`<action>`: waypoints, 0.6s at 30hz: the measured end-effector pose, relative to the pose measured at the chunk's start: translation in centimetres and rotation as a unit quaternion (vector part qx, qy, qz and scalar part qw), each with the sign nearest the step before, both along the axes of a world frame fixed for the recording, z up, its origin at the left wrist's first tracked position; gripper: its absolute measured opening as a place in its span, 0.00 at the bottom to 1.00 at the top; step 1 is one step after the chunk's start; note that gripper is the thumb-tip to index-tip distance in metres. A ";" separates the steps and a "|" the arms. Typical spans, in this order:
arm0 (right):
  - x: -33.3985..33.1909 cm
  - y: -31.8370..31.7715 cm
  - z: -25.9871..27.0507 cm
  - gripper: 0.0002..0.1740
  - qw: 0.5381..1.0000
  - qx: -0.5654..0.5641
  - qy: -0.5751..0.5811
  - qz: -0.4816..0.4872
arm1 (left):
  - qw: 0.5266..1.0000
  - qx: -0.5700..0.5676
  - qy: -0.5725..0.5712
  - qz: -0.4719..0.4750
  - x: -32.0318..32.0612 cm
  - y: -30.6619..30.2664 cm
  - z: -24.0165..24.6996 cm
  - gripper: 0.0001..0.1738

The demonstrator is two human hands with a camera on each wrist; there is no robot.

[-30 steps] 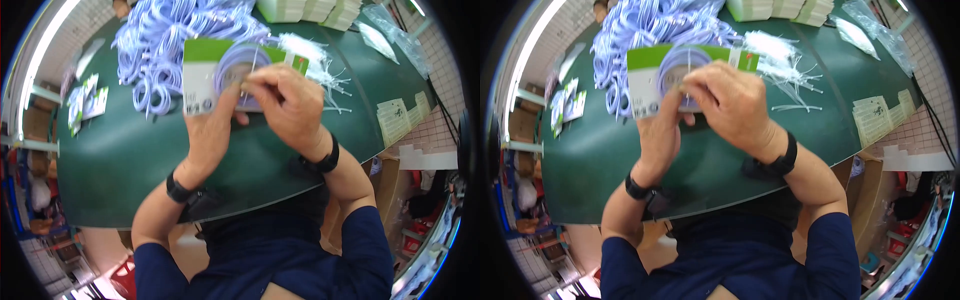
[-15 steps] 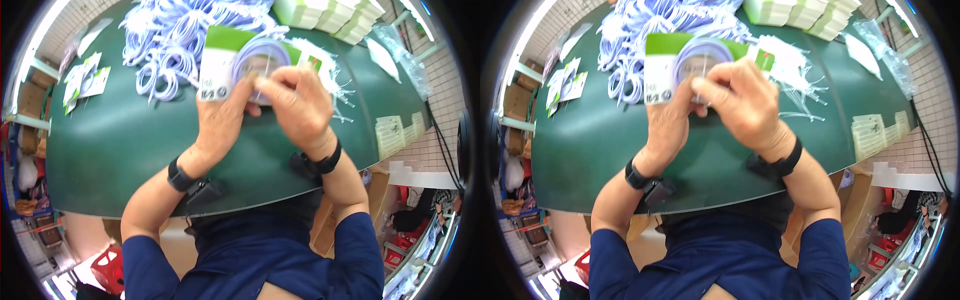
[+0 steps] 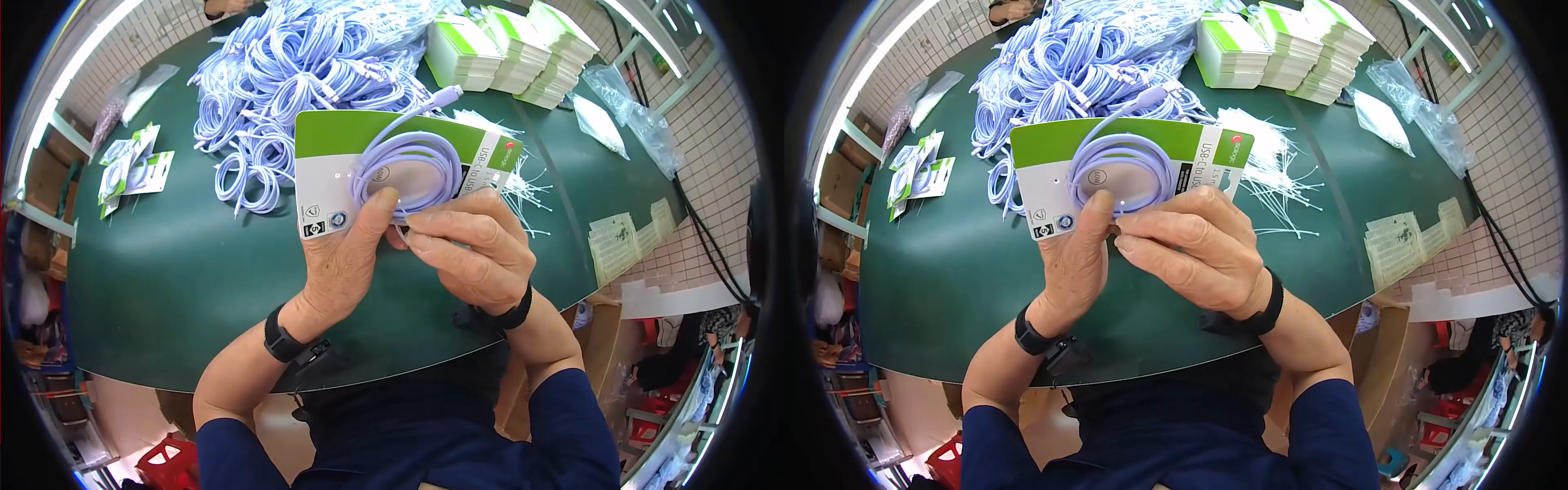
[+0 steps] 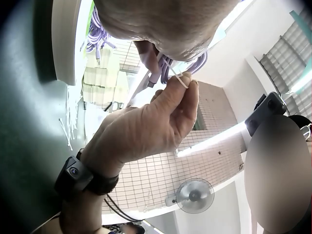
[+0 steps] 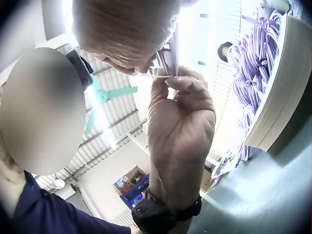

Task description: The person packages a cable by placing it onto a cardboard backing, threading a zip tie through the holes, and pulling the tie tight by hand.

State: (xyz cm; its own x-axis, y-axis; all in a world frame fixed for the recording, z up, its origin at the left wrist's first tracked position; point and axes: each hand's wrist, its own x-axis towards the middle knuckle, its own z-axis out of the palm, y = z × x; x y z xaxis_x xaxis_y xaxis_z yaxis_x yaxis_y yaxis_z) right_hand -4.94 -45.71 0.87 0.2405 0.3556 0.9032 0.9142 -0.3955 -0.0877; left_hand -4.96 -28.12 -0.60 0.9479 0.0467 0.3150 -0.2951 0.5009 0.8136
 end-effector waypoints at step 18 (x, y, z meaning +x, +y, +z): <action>-0.3 0.3 -0.1 0.20 0.999 0.001 0.009 -0.039 | 1.000 -0.011 0.025 0.007 0.2 0.1 -0.3 0.23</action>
